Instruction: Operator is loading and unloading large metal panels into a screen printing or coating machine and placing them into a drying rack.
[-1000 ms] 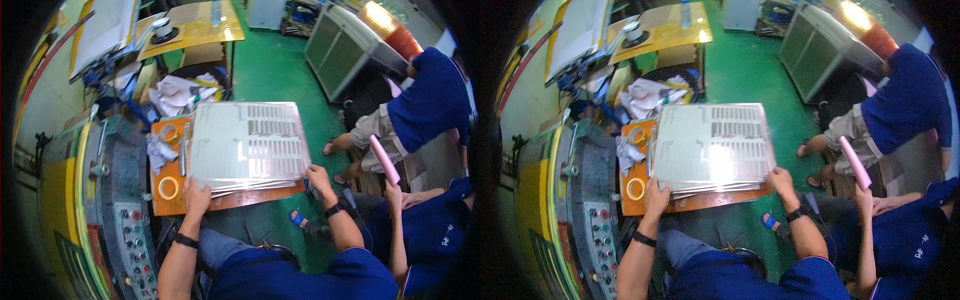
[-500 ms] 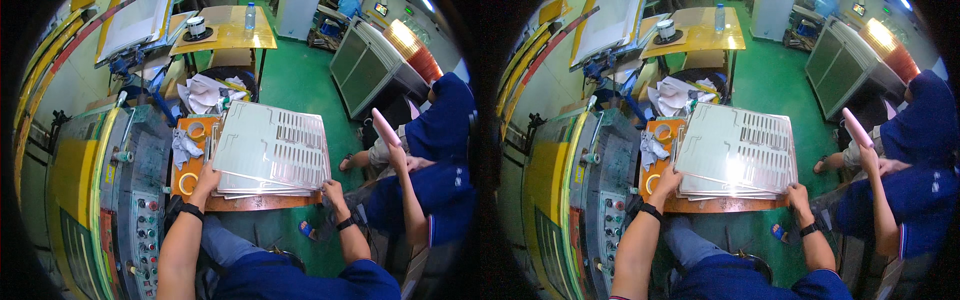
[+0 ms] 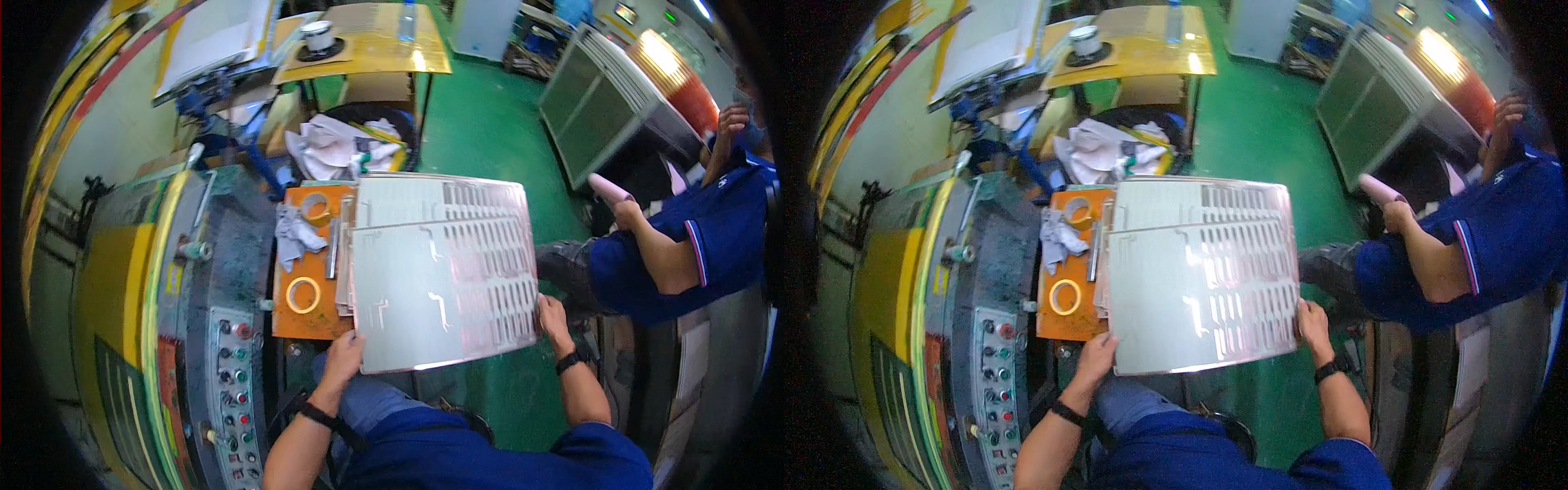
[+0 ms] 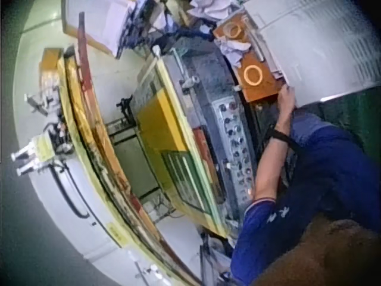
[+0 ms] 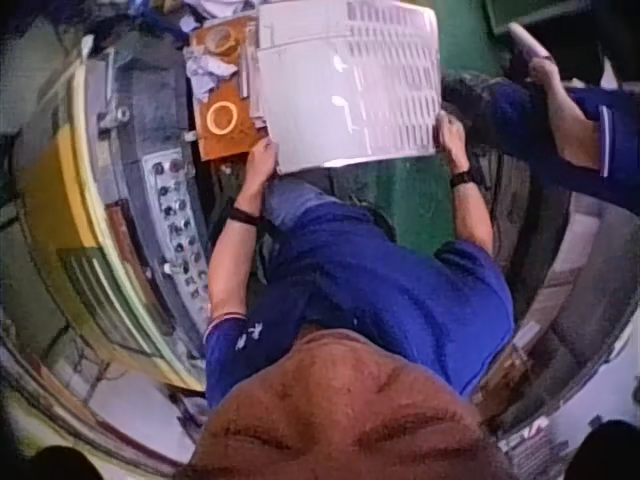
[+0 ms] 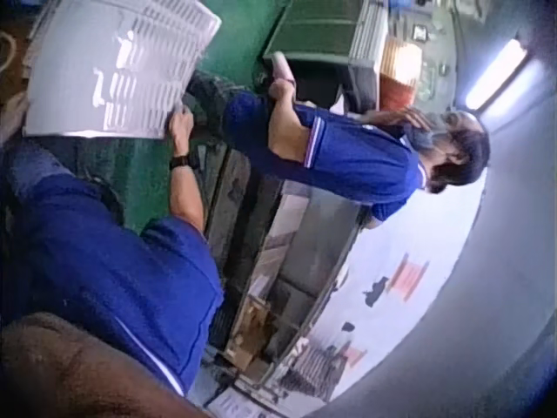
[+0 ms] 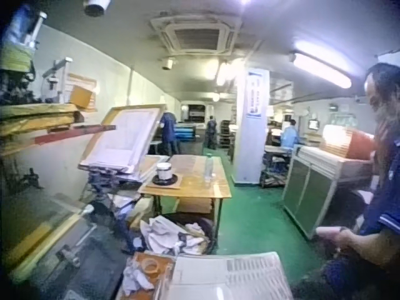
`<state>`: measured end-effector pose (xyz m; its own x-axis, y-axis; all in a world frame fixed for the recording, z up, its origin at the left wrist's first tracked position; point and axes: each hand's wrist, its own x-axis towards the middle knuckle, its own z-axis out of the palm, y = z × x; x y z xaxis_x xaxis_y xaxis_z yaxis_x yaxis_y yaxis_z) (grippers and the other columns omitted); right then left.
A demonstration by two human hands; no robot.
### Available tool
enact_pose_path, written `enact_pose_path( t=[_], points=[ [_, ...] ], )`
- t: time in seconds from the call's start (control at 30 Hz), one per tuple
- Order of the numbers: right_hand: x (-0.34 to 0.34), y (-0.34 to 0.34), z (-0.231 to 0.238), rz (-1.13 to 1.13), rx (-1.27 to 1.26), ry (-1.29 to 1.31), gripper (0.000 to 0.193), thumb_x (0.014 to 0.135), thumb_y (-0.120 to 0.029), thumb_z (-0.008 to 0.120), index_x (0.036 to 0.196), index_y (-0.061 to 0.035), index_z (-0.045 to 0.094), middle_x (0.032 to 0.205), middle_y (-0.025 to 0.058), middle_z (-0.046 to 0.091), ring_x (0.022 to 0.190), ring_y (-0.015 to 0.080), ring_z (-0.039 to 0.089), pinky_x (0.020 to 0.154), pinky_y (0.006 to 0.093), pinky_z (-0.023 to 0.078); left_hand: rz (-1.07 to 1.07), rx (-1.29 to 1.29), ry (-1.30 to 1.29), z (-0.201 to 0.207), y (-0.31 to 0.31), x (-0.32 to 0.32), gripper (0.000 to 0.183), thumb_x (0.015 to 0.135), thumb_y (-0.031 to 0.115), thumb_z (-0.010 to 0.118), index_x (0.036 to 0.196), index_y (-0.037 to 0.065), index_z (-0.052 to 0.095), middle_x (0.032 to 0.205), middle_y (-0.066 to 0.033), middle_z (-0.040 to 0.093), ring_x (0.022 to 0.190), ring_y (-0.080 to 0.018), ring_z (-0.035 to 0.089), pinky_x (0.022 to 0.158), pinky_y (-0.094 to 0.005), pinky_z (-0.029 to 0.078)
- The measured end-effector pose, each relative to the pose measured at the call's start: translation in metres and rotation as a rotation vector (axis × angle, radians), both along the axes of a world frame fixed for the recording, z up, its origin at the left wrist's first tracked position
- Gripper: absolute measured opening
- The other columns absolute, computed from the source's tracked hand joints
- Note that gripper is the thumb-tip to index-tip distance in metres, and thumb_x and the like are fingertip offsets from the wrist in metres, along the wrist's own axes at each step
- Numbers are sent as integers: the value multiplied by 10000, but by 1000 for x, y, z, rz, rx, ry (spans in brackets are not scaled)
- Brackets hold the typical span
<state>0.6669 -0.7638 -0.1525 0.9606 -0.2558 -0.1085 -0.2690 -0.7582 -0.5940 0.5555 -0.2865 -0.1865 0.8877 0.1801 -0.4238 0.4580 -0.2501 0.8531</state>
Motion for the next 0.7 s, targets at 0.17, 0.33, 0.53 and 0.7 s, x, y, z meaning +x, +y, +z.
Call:
enact_pose_path(
  t=[0.17, 0.33, 0.53, 0.7],
  points=[
    [-39, -12, 3, -22, 425, -54, 363, 993, -198, 448, 1186, 48, 631, 1122, 161, 684, 991, 221, 639, 888, 344, 493, 249, -10, -170, -2, -52, 9, 244, 977, 204, 511, 949, 1, 644, 828, -85, 645, 813, -196, 617, 726, -371, 499],
    [8, -14, 9, 65, 717, -266, 440, 1027, -297, 445, 1118, 97, 620, 1029, 109, 668, 926, 188, 613, 840, 333, 471, 477, -22, -264, 63, -29, -17, 312, 966, 254, 520, 1114, 2, 631, 942, -121, 683, 893, -202, 637, 822, -364, 488],
    [64, 183, 105, 779, 486, -549, 325, 973, -183, 514, 1222, 17, 570, 1059, 58, 632, 838, 108, 569, 780, 242, 453, 767, -196, -623, 144, 84, -122, 319, 977, 197, 545, 1218, -9, 582, 1014, -61, 664, 919, -131, 600, 833, -291, 487],
    [38, 358, 143, 838, 1111, 39, 308, 945, -132, 544, 1221, -2, 587, 854, -28, 584, 761, 65, 505, 660, 202, 412, 1032, -180, -598, 211, 135, -264, 268, 965, 123, 504, 1179, 5, 612, 1054, -55, 644, 975, -157, 609, 860, -321, 500]
  ],
)
